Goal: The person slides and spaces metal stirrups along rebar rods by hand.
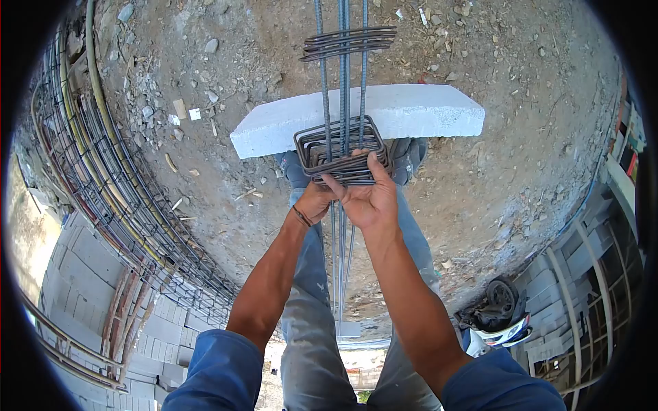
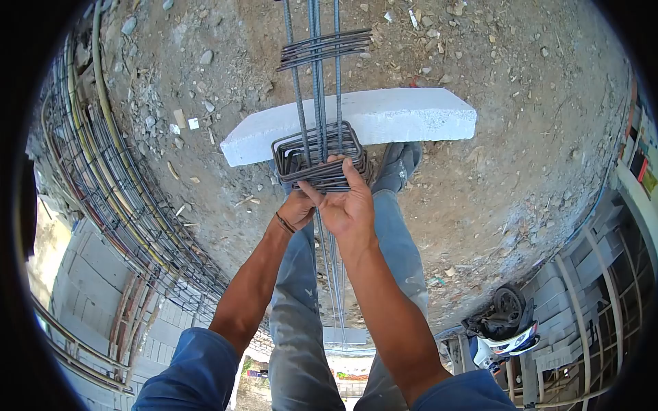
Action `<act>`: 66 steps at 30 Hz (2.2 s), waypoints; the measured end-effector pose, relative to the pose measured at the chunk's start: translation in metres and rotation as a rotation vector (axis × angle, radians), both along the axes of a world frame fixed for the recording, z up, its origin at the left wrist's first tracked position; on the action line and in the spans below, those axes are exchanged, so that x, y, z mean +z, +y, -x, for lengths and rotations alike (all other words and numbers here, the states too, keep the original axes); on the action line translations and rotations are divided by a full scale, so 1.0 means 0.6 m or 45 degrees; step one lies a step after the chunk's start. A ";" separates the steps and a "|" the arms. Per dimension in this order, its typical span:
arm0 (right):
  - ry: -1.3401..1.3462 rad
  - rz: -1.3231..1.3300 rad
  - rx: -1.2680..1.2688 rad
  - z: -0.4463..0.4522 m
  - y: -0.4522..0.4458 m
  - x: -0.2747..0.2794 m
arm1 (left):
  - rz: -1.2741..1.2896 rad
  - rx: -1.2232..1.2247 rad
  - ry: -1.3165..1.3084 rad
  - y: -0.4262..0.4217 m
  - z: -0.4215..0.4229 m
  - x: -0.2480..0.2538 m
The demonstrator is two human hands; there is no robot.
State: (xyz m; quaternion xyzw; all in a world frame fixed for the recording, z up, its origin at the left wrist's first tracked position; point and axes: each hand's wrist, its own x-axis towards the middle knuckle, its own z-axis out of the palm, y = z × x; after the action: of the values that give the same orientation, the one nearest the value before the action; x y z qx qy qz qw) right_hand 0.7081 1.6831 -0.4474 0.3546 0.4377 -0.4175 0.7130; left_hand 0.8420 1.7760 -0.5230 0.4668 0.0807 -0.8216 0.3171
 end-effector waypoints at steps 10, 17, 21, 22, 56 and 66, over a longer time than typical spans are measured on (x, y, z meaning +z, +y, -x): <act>0.005 0.018 -0.093 0.009 0.060 -0.019 | -0.037 0.257 -0.021 0.052 0.022 0.001; 0.013 -0.026 -0.032 0.012 0.079 -0.041 | 0.030 0.198 -0.223 0.067 0.035 -0.008; 0.018 -0.128 -0.017 0.001 0.106 -0.040 | -0.012 0.204 -0.459 0.076 0.041 0.002; 0.013 -0.127 -0.017 -0.004 0.108 -0.042 | -0.034 0.050 -0.573 0.083 0.039 0.006; 1.390 0.573 2.179 0.084 0.294 -0.093 | 0.046 -0.295 -0.725 0.191 0.053 -0.036; 1.519 0.604 2.149 0.076 0.294 -0.107 | -0.365 0.193 -0.240 0.153 -0.008 -0.043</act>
State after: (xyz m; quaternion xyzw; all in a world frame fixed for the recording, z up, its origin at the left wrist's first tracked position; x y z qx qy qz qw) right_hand 0.6623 1.8593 -0.5115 -0.4749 0.7286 0.0317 0.4926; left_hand 0.8470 1.8681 -0.5485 0.5748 0.2017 -0.7281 0.3143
